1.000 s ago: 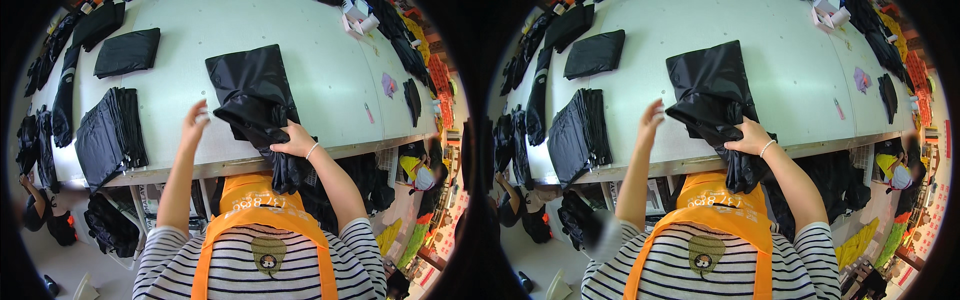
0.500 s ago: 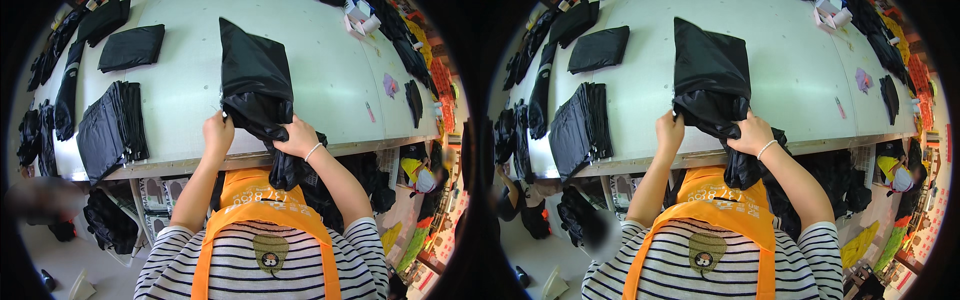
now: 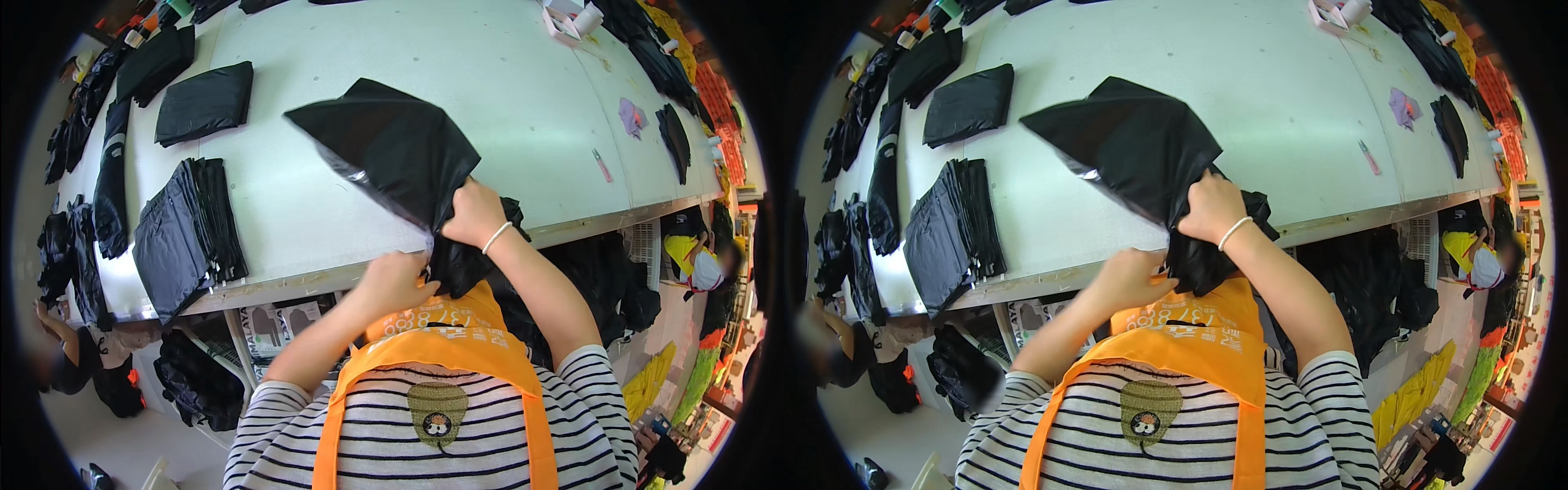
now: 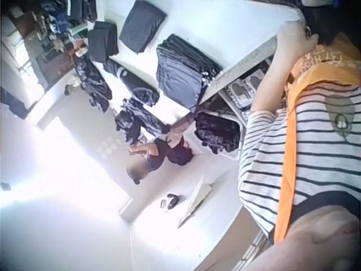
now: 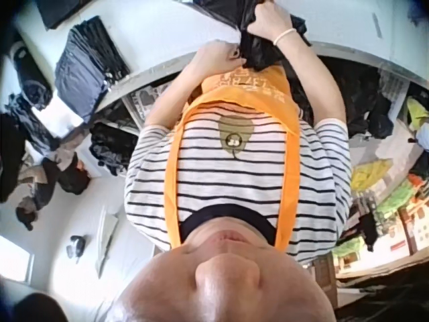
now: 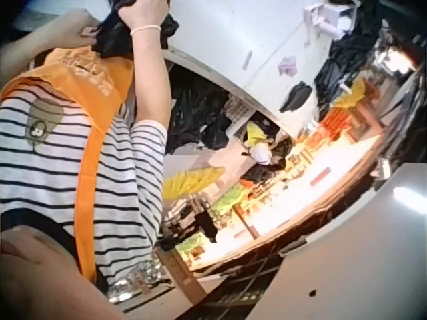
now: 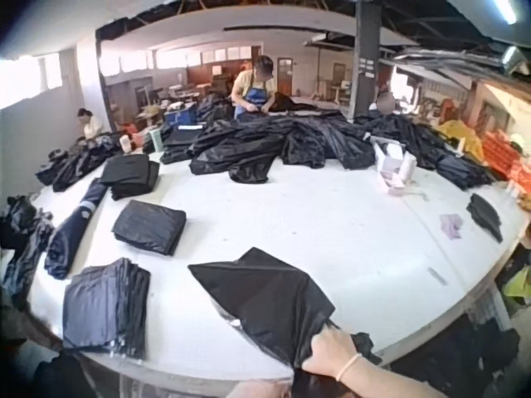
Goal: The person folds a black jacket on a white table. They smooth the fabric, fold the sleeves inward, fold the body in half, and then fold it again into a compact rectangle. The folded jacket is placed on a stack of similar folded jackets.
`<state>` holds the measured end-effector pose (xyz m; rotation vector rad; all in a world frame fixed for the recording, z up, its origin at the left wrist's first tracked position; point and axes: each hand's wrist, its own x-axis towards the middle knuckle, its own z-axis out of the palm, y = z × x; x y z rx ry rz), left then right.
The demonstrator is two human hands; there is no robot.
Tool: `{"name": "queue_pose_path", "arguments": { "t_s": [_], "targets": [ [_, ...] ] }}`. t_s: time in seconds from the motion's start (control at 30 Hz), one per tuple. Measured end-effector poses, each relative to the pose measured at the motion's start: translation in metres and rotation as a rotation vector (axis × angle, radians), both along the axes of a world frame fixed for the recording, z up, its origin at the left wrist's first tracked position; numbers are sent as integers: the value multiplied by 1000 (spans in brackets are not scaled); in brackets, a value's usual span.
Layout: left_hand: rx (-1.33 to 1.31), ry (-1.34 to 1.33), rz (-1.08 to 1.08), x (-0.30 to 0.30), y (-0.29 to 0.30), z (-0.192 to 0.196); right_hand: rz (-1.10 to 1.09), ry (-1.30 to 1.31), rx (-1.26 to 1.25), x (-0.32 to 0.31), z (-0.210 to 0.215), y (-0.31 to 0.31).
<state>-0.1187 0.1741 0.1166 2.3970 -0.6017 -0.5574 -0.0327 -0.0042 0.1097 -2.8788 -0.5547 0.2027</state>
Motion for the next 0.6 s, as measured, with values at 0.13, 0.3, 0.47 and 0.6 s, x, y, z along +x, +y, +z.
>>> {"name": "queue_pose_path", "arguments": {
  "t_s": [0.13,0.3,0.47,0.6],
  "targets": [
    [-58,-551,333,82,-21,46,81,24,7,-10,-2,9],
    [341,-422,89,156,-45,-1,169,110,-153,-9,10,42],
    [36,-672,-158,89,-87,-8,248,-380,229,-1,-48,19],
    [-267,-648,-186,70,-58,16,32,-393,273,7,-49,-2]
  ]
}}
